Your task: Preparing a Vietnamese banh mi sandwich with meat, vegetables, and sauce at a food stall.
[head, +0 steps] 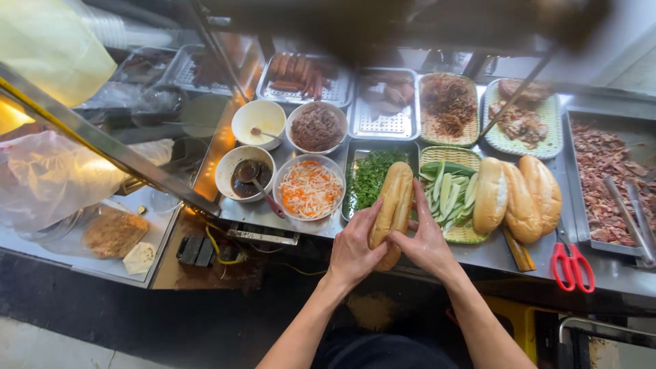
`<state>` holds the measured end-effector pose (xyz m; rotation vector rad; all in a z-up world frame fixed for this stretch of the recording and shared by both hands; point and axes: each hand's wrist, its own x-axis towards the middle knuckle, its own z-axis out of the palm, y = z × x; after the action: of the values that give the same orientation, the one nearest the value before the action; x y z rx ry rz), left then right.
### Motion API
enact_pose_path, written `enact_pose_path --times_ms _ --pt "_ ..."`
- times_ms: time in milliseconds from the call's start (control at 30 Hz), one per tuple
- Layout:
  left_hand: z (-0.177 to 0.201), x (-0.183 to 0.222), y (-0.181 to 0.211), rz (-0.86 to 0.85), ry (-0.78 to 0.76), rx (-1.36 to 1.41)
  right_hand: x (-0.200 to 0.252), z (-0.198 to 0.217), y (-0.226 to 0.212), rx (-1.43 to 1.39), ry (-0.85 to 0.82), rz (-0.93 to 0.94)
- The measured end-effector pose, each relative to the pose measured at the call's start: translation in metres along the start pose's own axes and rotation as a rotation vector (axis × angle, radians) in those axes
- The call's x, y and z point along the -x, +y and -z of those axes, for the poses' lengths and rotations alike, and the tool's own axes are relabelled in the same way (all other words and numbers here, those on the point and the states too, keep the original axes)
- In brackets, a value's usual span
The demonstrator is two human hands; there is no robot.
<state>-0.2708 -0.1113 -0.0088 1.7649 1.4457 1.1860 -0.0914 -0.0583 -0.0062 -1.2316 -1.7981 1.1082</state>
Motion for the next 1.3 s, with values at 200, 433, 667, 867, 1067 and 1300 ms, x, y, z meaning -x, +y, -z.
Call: enact_pose_path --times_ms 200,433,667,867,1067,1300 --pt "0.018 0.000 -0.027 0.151 0.161 0.426 -0.016 -0.004 -0.020 -0.341 -0.091 -0.296" --pt "0.031 0.000 -0.021 -0.096 0.232 -0.045 -0.027 -0.031 -0.014 -0.184 -0.189 0.038" --pt "0.039 -0.002 0.001 0.210 0.178 -0.104 -0.053 -0.044 -0.027 0.113 -0.244 0.213" --pt "0.070 -0.007 -0.017 0.163 0.233 -0.044 -0.083 -0.049 -0.049 -0.043 -0.381 0.193" --pt "0.139 -0.010 -0.032 0.259 0.190 0.982 -0.095 -0.065 -0.084 -0.926 -0.540 -0.225" --pt "0.184 -0.019 -0.083 0.253 0.153 0.758 -0.122 -0.130 -0.090 -0.689 -0.485 -0.130"
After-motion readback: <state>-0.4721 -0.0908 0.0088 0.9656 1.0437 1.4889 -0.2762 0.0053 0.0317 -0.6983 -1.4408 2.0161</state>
